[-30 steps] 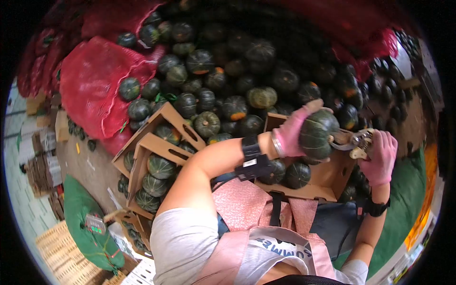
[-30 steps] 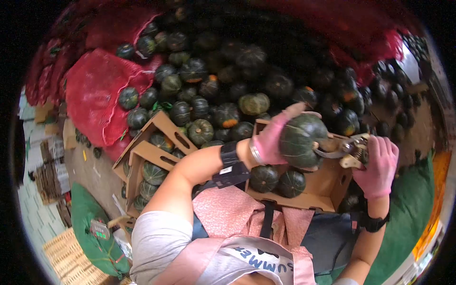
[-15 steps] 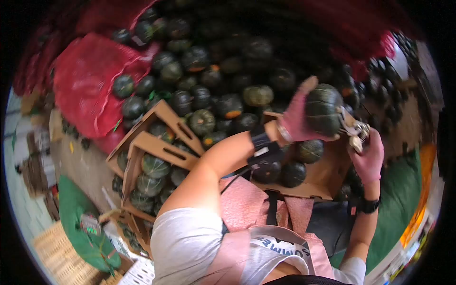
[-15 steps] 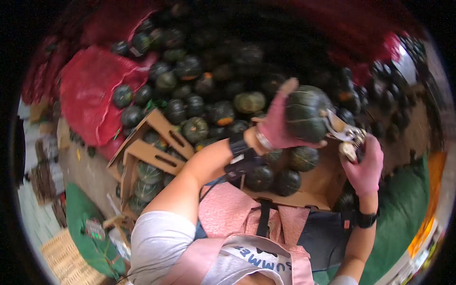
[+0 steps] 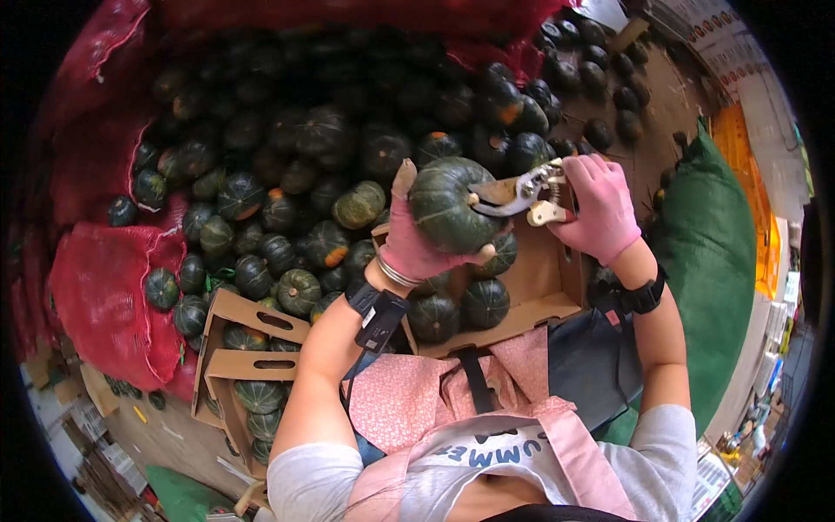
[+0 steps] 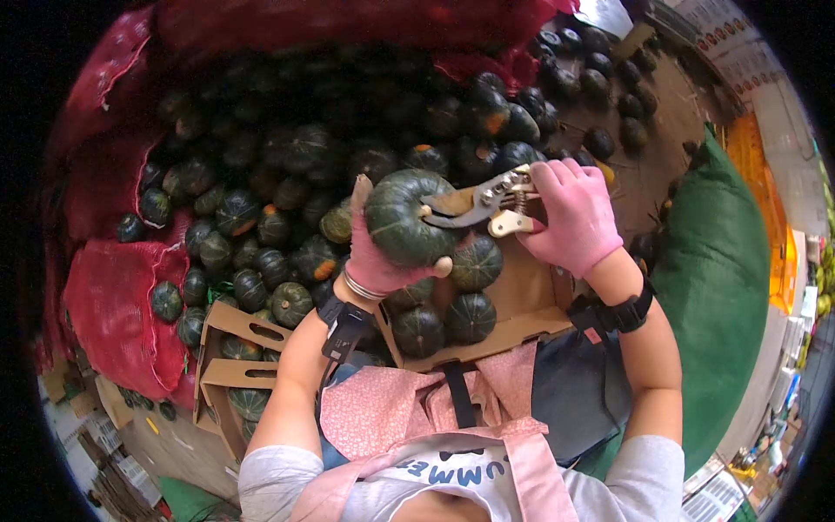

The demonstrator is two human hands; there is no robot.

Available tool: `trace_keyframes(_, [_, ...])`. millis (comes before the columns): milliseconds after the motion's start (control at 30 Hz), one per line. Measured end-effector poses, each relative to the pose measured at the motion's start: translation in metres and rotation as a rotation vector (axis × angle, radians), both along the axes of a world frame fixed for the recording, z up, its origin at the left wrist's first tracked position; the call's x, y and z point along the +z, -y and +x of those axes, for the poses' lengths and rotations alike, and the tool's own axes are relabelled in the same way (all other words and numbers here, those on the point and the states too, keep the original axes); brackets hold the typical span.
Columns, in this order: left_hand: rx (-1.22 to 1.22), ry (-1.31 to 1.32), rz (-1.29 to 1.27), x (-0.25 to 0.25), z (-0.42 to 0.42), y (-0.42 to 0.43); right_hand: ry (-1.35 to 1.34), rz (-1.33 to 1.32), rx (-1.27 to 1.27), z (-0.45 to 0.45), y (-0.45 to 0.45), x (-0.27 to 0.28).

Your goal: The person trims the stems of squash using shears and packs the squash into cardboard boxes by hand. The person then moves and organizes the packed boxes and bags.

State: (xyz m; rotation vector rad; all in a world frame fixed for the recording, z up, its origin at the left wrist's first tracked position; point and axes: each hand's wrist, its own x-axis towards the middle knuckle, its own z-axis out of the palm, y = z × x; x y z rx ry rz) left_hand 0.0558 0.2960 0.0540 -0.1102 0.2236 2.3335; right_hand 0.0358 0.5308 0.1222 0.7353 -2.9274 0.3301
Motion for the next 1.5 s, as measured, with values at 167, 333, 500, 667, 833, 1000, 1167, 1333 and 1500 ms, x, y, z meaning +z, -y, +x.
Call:
trace_keyframes(167, [0.053,0.013,-0.020,0.006,-0.010,-0.010,0.264,-0.240,-0.189,0.010,0.008,-0.028])
trace_keyframes(333, [0.070,-0.328,-0.365,-0.005,-0.003,-0.036,0.816,-1.297,-0.667,-0.013,-0.020,-0.022])
trace_keyframes(500, [0.081,-1.811,-1.345,-0.015,0.007,-0.100,0.707,-1.244,-0.707,-0.005,-0.039,-0.006])
trace_keyframes(667, [0.166,-1.975,-1.843,-0.105,0.047,-0.134,0.710,-1.118,-0.637,0.009,-0.047,-0.003])
trace_keyframes(833, [0.359,-1.949,-1.915,-0.124,0.028,-0.103,0.662,-1.127,-0.551,0.007,-0.061,-0.017])
trace_keyframes(1000, [0.050,-1.735,-1.684,-0.021,-0.011,0.044,0.680,-1.110,-0.615,0.008,-0.056,-0.010])
trace_keyframes(1167, [0.283,-0.529,-2.569,-0.103,-0.009,0.194,0.674,-1.074,-0.628,0.003,-0.044,-0.012])
trace_keyframes(1333, [-0.210,-0.256,-2.551,-0.130,-0.010,0.241,0.903,-1.039,-0.572,-0.009,-0.044,-0.021])
trace_keyframes(1500, [-0.240,-0.273,-2.437,-0.149,-0.037,0.255,0.883,-1.048,-0.635,-0.012,-0.008,-0.018])
